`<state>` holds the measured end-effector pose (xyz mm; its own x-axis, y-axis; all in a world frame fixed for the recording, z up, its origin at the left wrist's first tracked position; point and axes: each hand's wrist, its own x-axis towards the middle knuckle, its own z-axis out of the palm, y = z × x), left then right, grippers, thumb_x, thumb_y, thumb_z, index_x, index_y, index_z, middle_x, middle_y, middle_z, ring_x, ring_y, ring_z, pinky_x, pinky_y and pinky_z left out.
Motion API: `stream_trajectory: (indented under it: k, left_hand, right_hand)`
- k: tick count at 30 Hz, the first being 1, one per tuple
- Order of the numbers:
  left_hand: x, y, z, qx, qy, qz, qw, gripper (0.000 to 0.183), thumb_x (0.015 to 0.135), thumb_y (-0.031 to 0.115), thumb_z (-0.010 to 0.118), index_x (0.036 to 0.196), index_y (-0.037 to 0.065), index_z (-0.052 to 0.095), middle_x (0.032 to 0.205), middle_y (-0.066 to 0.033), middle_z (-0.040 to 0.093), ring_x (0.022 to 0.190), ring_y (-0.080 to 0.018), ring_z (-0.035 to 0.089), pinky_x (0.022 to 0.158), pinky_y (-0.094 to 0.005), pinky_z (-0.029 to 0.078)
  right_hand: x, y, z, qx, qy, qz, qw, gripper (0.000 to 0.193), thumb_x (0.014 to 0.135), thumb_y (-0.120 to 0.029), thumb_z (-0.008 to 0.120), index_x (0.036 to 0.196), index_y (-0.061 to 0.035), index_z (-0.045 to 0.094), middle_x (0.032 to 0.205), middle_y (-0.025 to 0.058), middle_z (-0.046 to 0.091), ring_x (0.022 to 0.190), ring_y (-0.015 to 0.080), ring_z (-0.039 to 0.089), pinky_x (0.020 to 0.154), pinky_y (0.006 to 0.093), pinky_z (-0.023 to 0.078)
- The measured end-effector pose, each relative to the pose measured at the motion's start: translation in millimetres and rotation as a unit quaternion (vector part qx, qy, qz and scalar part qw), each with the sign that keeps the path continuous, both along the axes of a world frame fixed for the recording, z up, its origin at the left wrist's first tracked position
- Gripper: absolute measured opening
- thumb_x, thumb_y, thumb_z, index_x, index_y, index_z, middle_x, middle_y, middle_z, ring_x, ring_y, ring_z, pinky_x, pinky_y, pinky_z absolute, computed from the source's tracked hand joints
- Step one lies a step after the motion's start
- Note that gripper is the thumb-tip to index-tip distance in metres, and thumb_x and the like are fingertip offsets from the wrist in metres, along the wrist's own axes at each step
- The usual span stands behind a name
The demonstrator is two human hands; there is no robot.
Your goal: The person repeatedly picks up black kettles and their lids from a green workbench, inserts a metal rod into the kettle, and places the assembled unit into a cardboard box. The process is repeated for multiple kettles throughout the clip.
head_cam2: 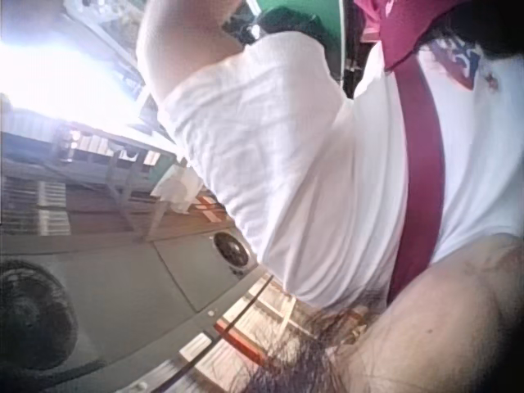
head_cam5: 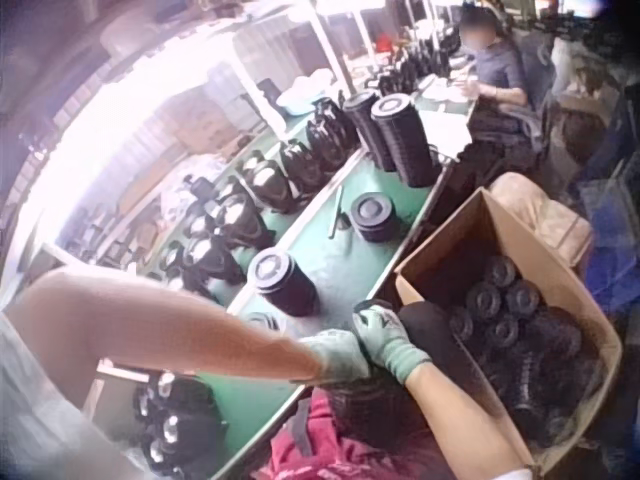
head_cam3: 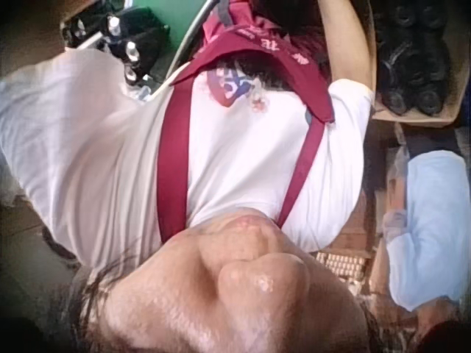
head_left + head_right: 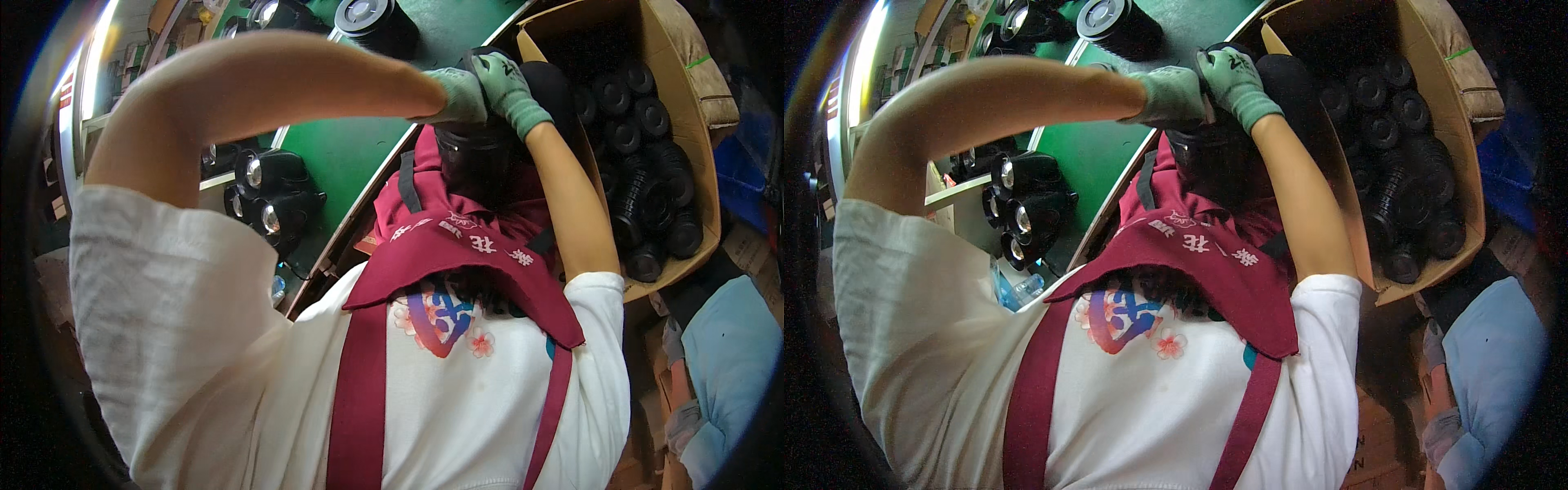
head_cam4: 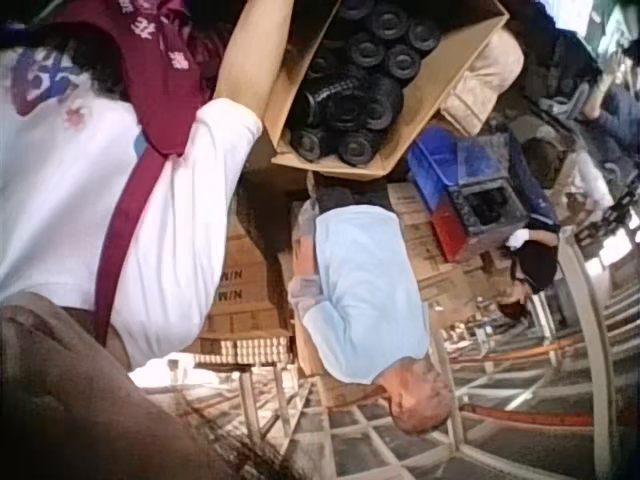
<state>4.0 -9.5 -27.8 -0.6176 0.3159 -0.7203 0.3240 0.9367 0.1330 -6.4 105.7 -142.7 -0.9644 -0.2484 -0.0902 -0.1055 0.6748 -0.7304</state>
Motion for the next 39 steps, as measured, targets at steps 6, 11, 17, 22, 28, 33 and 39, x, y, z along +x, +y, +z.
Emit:
stream_trajectory:
  k: [6, 11, 17, 22, 28, 33, 39]
  left_hand:
    - [5.4, -47.8, -5.8, 0.147, 0.071, -0.118, 0.979, 0.045, 0.079, 0.023, 0.069, 0.121, 0.007, 0.061, 0.108, -0.0198, 0.068, 0.101, -0.0401, 0.065, 0.088, -0.0433, 0.053]
    - [-28.5, -73.2, -53.5, 0.296, 0.199, -0.35, 0.866, 0.056, 0.074, 0.022, 0.076, 0.127, 0.014, 0.059, 0.12, -0.0124, 0.062, 0.107, -0.0347, 0.064, 0.089, -0.043, 0.055]
    - [-37.5, -35.6, -43.1, 0.329, 0.269, -0.31, 0.85, 0.057, 0.077, 0.026, 0.078, 0.13, 0.014, 0.059, 0.124, -0.011, 0.061, 0.108, -0.0341, 0.063, 0.092, -0.0425, 0.053]
    - [22.9, -46.2, -35.5, 0.517, 0.303, 0.12, 0.792, 0.094, 0.064, 0.035, 0.089, 0.142, 0.003, 0.048, 0.142, -0.0234, 0.045, 0.131, -0.0438, 0.045, 0.112, -0.0498, 0.038]
    - [70.6, -36.2, -43.7, 0.565, 0.155, -0.054, 0.809, 0.082, 0.064, 0.041, 0.09, 0.132, 0.01, 0.058, 0.14, -0.0207, 0.049, 0.138, -0.0469, 0.04, 0.118, -0.0584, 0.028]
    - [74.9, -91.1, 39.5, 0.548, 0.298, -0.024, 0.782, 0.066, 0.064, 0.023, 0.093, 0.122, 0.011, 0.063, 0.137, -0.0162, 0.053, 0.138, -0.0435, 0.044, 0.111, -0.0535, 0.041]
    - [-8.3, -173.6, 29.8, 0.679, 0.008, 0.586, 0.442, 0.062, 0.093, 0.053, 0.068, 0.138, 0.015, 0.051, 0.131, -0.0064, 0.059, 0.111, -0.0229, 0.064, 0.083, -0.0385, 0.056]
  right_hand:
    - [43.1, 23.4, 35.0, 0.162, 0.196, -0.028, 0.967, 0.04, 0.093, -0.045, 0.06, 0.079, -0.011, 0.076, 0.087, 0.0079, 0.073, 0.092, 0.0255, 0.065, 0.088, 0.0446, 0.045]
    - [96.7, 19.9, 91.3, 0.26, 0.169, -0.075, 0.948, 0.038, 0.089, -0.049, 0.065, 0.081, -0.0113, 0.069, 0.076, 0.0105, 0.068, 0.08, 0.0279, 0.066, 0.076, 0.0431, 0.045]
    - [93.3, 74.1, 77.0, 0.205, 0.199, -0.049, 0.957, 0.036, 0.086, -0.043, 0.068, 0.096, -0.0077, 0.067, 0.091, 0.0127, 0.069, 0.084, 0.0321, 0.067, 0.077, 0.0466, 0.049]
    - [15.5, 117.0, 37.6, 0.091, 0.084, -0.155, 0.98, 0.027, 0.093, -0.033, 0.061, 0.099, -0.0081, 0.067, 0.095, 0.0172, 0.07, 0.086, 0.0378, 0.067, 0.074, 0.0493, 0.054]
    - [-90.5, 66.4, -104.6, 0.121, 0.164, -0.202, 0.958, 0.054, 0.095, -0.046, 0.058, 0.128, -0.0026, 0.056, 0.115, 0.0263, 0.063, 0.102, 0.0463, 0.061, 0.086, 0.0553, 0.049]
    - [-135.2, 34.7, -130.6, 0.138, 0.003, -0.081, 0.987, 0.076, 0.092, -0.06, 0.056, 0.141, -0.0011, 0.049, 0.138, 0.0268, 0.054, 0.126, 0.0442, 0.052, 0.103, 0.0518, 0.045]
    - [-78.5, 27.7, 90.1, -0.529, -0.184, 0.037, 0.827, 0.064, 0.093, -0.027, 0.069, 0.147, -0.0059, 0.042, 0.146, 0.0179, 0.045, 0.14, 0.0295, 0.043, 0.111, 0.0411, 0.041]
